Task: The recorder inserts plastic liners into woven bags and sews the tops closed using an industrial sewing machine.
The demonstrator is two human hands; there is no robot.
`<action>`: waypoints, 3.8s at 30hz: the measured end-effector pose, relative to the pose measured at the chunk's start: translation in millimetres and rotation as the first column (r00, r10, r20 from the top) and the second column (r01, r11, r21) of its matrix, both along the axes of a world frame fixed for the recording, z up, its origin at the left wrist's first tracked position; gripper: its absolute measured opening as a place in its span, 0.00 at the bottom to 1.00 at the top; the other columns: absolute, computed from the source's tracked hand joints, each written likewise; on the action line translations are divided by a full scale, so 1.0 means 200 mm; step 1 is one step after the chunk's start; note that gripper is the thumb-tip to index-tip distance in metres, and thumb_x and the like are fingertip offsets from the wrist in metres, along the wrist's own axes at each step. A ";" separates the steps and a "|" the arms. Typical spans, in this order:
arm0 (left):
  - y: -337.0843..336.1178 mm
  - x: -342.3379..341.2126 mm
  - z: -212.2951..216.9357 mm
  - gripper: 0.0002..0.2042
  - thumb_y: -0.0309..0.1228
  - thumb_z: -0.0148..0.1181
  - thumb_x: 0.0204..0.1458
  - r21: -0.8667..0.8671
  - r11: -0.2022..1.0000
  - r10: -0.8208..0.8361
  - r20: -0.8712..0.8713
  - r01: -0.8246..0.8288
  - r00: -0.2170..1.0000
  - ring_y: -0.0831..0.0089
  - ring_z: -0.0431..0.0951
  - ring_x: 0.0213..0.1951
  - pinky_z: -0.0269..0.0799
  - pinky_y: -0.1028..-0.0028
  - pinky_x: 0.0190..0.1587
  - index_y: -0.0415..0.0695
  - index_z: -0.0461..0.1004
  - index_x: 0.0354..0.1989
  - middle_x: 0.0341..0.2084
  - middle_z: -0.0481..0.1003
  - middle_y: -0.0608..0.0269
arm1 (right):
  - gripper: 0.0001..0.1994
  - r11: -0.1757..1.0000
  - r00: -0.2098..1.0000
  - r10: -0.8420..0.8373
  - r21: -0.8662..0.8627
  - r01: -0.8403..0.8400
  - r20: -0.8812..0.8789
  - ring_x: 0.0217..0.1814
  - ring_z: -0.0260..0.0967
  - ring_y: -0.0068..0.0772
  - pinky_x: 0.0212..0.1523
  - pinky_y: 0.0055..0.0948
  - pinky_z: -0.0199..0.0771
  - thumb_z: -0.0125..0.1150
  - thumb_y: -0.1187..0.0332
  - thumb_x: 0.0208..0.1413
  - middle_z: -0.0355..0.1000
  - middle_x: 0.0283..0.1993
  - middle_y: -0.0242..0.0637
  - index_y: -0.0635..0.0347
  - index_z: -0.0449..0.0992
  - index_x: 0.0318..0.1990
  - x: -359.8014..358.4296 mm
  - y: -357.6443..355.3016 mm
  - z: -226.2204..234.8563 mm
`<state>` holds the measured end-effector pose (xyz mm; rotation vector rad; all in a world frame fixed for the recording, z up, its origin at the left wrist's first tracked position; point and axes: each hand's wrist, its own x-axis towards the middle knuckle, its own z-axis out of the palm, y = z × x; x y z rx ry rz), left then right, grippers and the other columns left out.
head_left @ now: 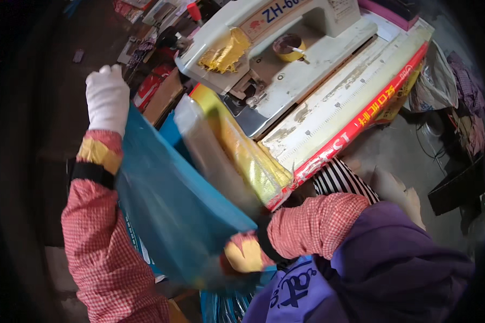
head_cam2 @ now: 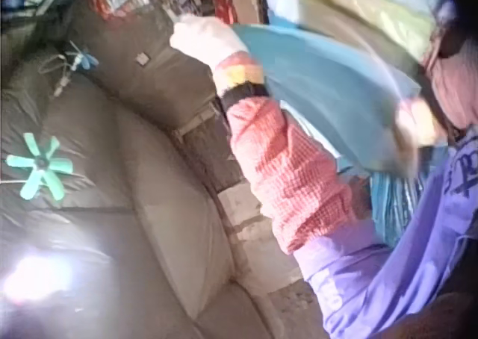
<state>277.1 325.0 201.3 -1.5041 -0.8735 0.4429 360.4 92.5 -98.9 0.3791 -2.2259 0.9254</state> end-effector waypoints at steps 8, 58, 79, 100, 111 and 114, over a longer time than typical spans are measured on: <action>0.15 0.18 -0.15 0.10 0.29 0.43 0.54 -0.204 0.895 0.443 0.304 -0.396 0.844 0.55 0.78 0.36 0.74 0.59 0.35 0.47 0.71 0.41 0.33 0.75 0.54 | 0.10 0.910 0.484 -0.347 0.165 0.380 0.803 0.34 0.73 0.41 0.35 0.43 0.72 0.55 0.63 0.47 0.74 0.35 0.42 0.57 0.78 0.33 0.65 0.36 0.04; 0.35 -0.03 -1.32 0.12 0.24 0.54 0.40 -0.262 0.765 -0.137 0.827 0.588 0.546 0.57 0.73 0.32 0.70 0.64 0.33 0.47 0.70 0.36 0.28 0.73 0.57 | 0.15 -0.175 0.586 -0.186 -0.614 0.770 0.789 0.28 0.72 0.28 0.29 0.25 0.73 0.59 0.70 0.50 0.73 0.28 0.36 0.52 0.74 0.47 1.28 0.39 0.06; 0.65 -0.25 -1.14 0.13 0.36 0.53 0.47 -0.468 0.853 0.229 0.733 0.231 0.641 0.51 0.75 0.37 0.71 0.62 0.39 0.42 0.74 0.37 0.33 0.76 0.50 | 0.14 0.411 0.176 -0.738 0.227 0.883 0.652 0.18 0.66 0.29 0.20 0.27 0.67 0.46 0.62 0.57 0.65 0.17 0.34 0.56 0.72 0.24 0.86 0.69 0.08; -0.33 1.05 -0.66 0.20 0.47 0.63 0.39 -0.993 0.105 0.370 0.088 0.052 0.925 0.55 0.73 0.21 0.67 0.62 0.26 0.43 0.73 0.33 0.15 0.70 0.52 | 0.13 0.471 0.436 -0.814 -0.002 0.882 0.385 0.31 0.73 0.43 0.32 0.34 0.73 0.63 0.69 0.28 0.74 0.28 0.43 0.54 0.76 0.28 1.16 1.10 0.32; -0.25 1.01 -0.31 0.10 0.28 0.46 0.52 -0.987 -0.108 0.983 -0.088 0.119 0.162 0.75 0.70 0.23 0.68 0.73 0.28 0.40 0.74 0.36 0.18 0.72 0.68 | 0.07 0.478 0.504 -0.855 -0.188 0.858 0.123 0.26 0.72 0.40 0.29 0.32 0.72 0.56 0.69 0.37 0.73 0.27 0.42 0.53 0.76 0.28 1.02 1.18 0.09; -0.33 0.72 -0.31 0.22 0.46 0.53 0.52 -0.901 -0.112 0.861 0.123 0.418 0.494 0.71 0.66 0.16 0.65 0.69 0.23 0.35 0.73 0.28 0.12 0.66 0.63 | 0.06 0.494 0.600 -0.797 -0.497 0.714 0.069 0.21 0.71 0.37 0.25 0.35 0.72 0.58 0.69 0.34 0.72 0.22 0.42 0.53 0.76 0.25 0.91 1.16 0.13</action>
